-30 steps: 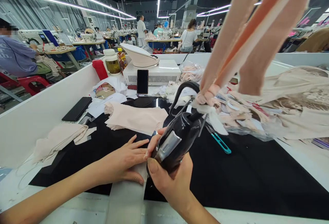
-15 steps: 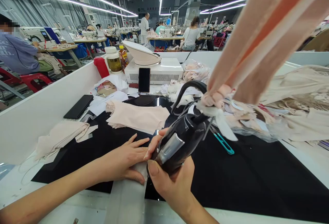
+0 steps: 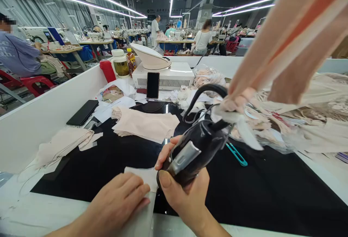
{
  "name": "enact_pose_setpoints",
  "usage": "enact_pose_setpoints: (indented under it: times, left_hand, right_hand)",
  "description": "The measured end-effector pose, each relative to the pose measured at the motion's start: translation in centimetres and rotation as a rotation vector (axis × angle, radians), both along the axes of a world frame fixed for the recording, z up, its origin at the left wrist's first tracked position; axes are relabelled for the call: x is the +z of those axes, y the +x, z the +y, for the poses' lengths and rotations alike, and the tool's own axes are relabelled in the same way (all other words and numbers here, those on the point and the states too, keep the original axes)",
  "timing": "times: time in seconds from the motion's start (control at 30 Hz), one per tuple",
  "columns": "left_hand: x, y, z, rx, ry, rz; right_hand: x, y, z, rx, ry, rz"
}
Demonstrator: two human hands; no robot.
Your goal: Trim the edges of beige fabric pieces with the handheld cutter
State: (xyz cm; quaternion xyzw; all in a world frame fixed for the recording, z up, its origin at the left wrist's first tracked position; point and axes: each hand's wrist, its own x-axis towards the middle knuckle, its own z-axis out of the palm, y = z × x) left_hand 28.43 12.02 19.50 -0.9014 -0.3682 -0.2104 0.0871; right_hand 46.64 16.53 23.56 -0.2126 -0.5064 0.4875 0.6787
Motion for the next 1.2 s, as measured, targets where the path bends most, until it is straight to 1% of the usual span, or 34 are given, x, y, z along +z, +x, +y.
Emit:
enact_pose_setpoints:
  times: [0.07,0.13,0.2,0.23,0.3,0.4,0.5,0.6,0.67,0.8,0.87,0.93,1.03,1.2]
  left_hand:
    - [-1.1,0.3,-1.2,0.003,0.040,0.036]
    - [-2.0,0.4,-1.5,0.037,0.006,0.081]
    - [-2.3,0.1,-1.2,0.069,-0.057,0.109]
    - [-2.2,-0.2,-0.9,0.073,-0.093,0.106]
    - [-1.5,-1.0,-0.2,0.053,-0.179,0.077]
    - [-0.1,-2.7,1.4,-0.051,-0.291,0.043]
    - [0.9,-4.3,3.0,-0.192,-0.295,0.042]
    - [1.4,-5.1,3.9,-0.271,-0.271,0.057]
    - [1.4,-4.8,4.0,-0.257,-0.268,0.034]
    - [0.8,-3.3,3.7,-0.095,-0.266,-0.012]
    - [0.2,-2.6,3.7,-0.050,-0.248,0.005]
    - [-0.4,-2.2,3.8,-0.045,-0.233,0.028]
    - [-0.9,-2.2,4.0,-0.067,-0.228,0.029]
    - [-0.7,-2.7,4.1,-0.114,-0.248,-0.016]
  right_hand:
    - [0.2,0.4,0.5,-0.025,0.004,0.009]
    - [0.6,0.9,1.0,-0.062,0.004,0.009]
    - [1.0,1.3,1.6,-0.105,-0.006,0.008]
    - [1.1,1.4,1.9,-0.123,-0.014,0.011]
    - [1.4,1.7,2.3,-0.150,-0.022,0.024]
    - [1.3,1.9,2.5,-0.170,-0.022,0.021]
    - [0.9,2.2,2.5,-0.165,-0.024,-0.015]
    - [0.5,2.4,2.3,-0.142,-0.029,-0.040]
    - [0.4,2.5,2.2,-0.137,-0.024,-0.052]
    - [0.2,2.8,2.2,-0.143,-0.018,-0.082]
    - [0.1,3.0,2.3,-0.138,-0.019,-0.090]
    - [-0.1,3.2,2.4,-0.124,-0.017,-0.101]
    - [-0.2,3.5,2.5,-0.117,-0.018,-0.106]
    - [0.0,4.2,1.7,-0.137,-0.020,-0.117]
